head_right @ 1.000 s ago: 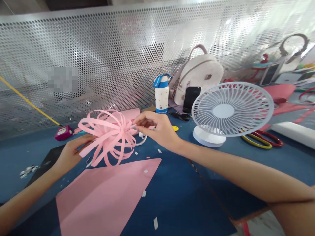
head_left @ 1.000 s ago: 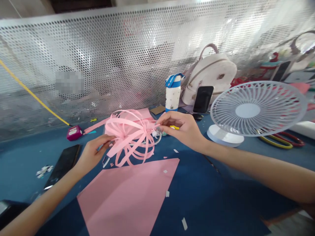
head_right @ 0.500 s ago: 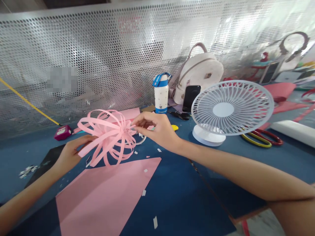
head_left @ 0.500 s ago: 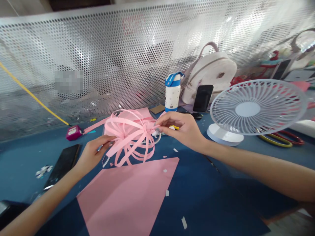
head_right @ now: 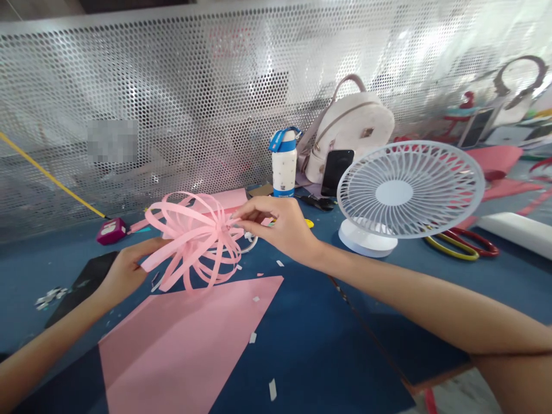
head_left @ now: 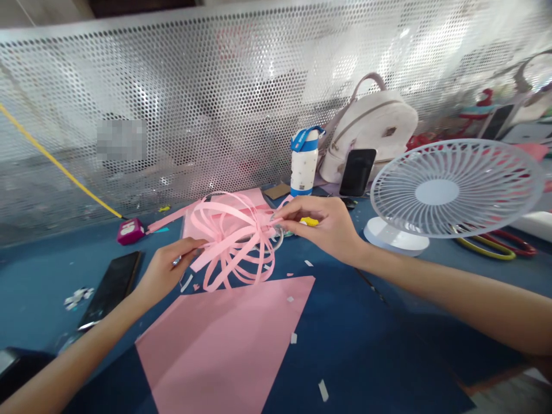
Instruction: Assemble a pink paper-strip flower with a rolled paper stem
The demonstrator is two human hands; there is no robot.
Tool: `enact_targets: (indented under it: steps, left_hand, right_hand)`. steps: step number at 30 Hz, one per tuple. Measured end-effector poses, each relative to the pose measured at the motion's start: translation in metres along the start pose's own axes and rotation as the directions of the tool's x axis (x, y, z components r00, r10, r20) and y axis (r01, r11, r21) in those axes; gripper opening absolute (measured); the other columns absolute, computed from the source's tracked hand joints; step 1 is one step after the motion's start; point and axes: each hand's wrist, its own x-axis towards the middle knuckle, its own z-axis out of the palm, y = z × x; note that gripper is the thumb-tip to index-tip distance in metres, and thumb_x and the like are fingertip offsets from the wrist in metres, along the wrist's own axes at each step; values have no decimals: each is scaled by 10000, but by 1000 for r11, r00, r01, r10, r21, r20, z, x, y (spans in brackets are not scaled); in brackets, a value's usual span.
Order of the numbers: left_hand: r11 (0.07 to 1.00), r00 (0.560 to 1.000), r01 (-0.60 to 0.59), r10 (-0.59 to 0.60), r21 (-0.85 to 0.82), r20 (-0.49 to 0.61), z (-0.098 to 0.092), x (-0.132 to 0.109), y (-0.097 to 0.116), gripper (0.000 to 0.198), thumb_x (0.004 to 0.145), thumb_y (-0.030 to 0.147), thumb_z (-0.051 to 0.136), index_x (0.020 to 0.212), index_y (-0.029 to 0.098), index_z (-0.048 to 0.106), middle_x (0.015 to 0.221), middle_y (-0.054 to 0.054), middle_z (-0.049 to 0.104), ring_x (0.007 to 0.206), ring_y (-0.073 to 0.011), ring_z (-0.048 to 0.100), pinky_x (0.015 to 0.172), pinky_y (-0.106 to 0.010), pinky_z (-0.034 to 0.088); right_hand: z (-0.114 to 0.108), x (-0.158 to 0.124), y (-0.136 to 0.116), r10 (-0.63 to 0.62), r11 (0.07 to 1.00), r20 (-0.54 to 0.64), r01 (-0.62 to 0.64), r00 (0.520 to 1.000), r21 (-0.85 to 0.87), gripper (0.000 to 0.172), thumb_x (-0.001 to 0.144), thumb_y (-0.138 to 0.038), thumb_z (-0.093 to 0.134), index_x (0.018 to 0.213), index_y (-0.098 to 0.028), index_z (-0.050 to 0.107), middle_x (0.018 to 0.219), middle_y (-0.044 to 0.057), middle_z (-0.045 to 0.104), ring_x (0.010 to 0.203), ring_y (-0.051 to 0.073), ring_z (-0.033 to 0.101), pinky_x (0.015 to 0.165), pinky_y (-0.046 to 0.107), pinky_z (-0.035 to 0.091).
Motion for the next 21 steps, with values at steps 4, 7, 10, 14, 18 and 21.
enact_targets:
  steps: [4, 7, 10, 14, 18, 21]
  left_hand:
    - [999, 999, 28, -27, -20, 19, 0, 1, 2, 348, 880, 394, 516, 1000, 212, 788, 1013, -88, 788, 973, -297, 726, 844, -357, 586]
    - [999, 999, 31, -30, -11, 31, -1, 1, 2, 356, 887, 413, 509, 998, 215, 783, 1025, -80, 786, 936, -281, 724, 864, -354, 577]
    - [1000, 999, 22, -22, -3, 40, -2, -1, -1, 359, 897, 418, 504, 1008, 212, 775, 1026, -72, 781, 884, -260, 724, 841, -336, 576]
    - [1000, 999, 22, -21, -11, 39, -1, -1, -4, 350, 901, 418, 503, 1010, 219, 770, 1039, -73, 778, 885, -257, 721, 822, -334, 573]
    - [1000, 999, 14, -14, -9, 35, -1, -1, -2, 348, 900, 392, 494, 1001, 212, 774, 1009, -78, 779, 901, -261, 726, 842, -343, 573]
    - [1000, 1000, 6, -5, -21, 30, 0, -1, 0, 336, 894, 357, 501, 1000, 203, 781, 1011, -86, 781, 926, -270, 731, 849, -348, 574]
  right_hand:
    - [-1, -1, -1, -14, 999, 4, 15, 1000, -43, 127, 871, -303, 745, 891, -182, 779, 857, 47, 772, 729, 154, 708, 661, 276, 582]
    - [-1, -1, 0, -8, 999, 3, 8, 1000, -46, 130, 862, -313, 757, 873, -185, 774, 832, 39, 769, 699, 147, 698, 648, 277, 581]
    - [0, -1, 1, 22, 1000, 1, -22, 1000, 15, 145, 847, -318, 770, 860, -174, 769, 811, 39, 761, 690, 142, 696, 644, 269, 585]
    - [1, 0, 4, 106, 987, 11, -107, 994, 118, 180, 809, -331, 803, 847, -161, 757, 798, 45, 756, 656, 136, 694, 593, 254, 581]
    - [1, 1, 6, 142, 972, 40, -147, 989, 182, 207, 802, -348, 807, 844, -154, 748, 787, 45, 747, 621, 125, 685, 555, 240, 572]
    - [1, 1, 6, 133, 975, 56, -141, 990, 171, 197, 807, -340, 802, 841, -155, 745, 780, 42, 745, 628, 126, 689, 567, 242, 570]
